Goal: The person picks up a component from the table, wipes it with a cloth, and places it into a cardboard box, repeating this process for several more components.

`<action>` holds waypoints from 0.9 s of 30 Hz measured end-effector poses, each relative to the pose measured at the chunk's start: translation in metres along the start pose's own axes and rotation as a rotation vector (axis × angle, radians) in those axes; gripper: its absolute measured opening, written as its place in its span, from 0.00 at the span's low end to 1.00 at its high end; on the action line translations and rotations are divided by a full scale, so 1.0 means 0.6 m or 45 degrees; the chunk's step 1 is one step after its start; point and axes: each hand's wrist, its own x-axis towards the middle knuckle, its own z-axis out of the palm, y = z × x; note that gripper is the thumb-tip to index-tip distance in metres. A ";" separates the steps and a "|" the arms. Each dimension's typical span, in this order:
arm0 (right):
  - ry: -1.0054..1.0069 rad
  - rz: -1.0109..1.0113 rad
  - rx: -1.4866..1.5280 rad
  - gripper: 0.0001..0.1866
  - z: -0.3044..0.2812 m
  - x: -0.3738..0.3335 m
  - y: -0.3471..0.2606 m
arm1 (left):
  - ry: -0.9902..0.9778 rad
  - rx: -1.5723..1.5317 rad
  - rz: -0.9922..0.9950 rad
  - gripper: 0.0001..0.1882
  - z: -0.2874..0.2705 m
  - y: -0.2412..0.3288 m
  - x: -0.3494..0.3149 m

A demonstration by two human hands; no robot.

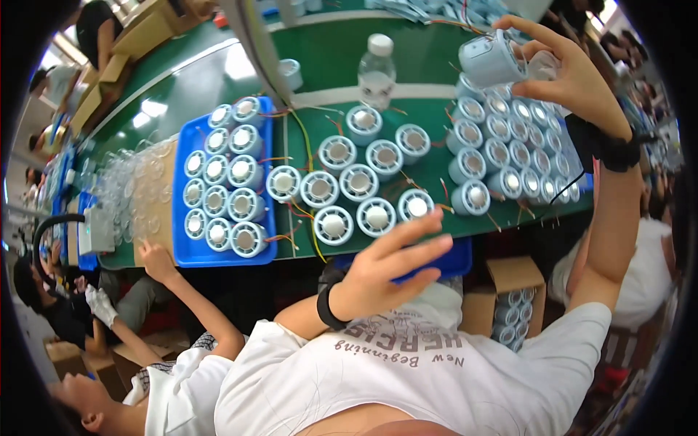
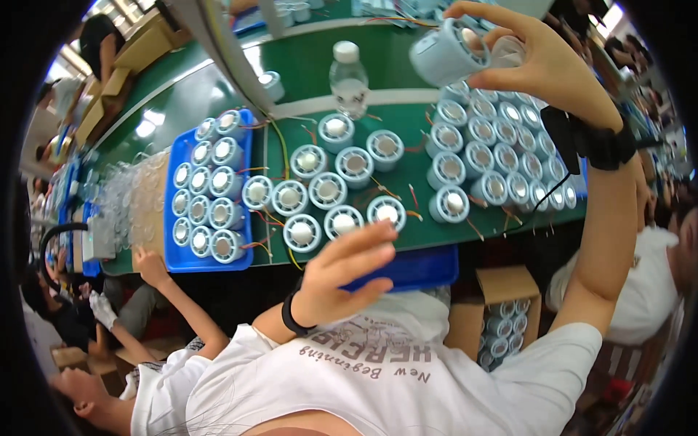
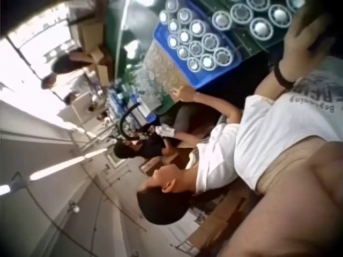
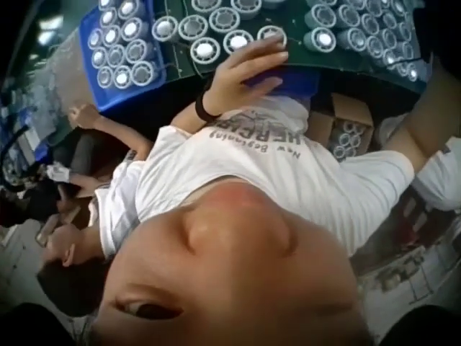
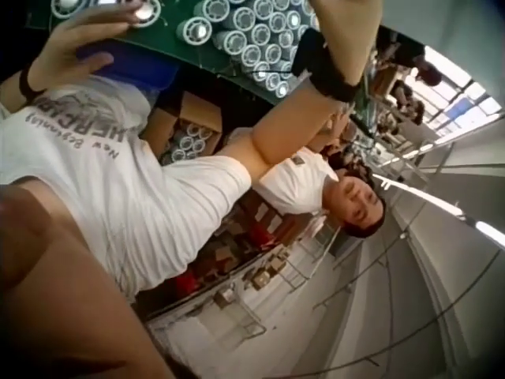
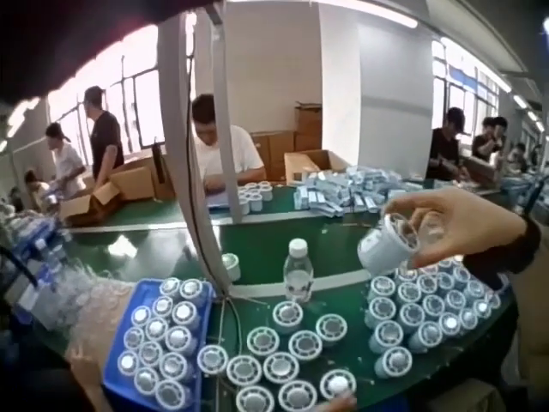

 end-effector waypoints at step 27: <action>-0.044 0.083 0.573 0.27 0.146 -0.270 -0.116 | -0.246 -1.795 -1.205 0.32 0.072 -0.001 0.027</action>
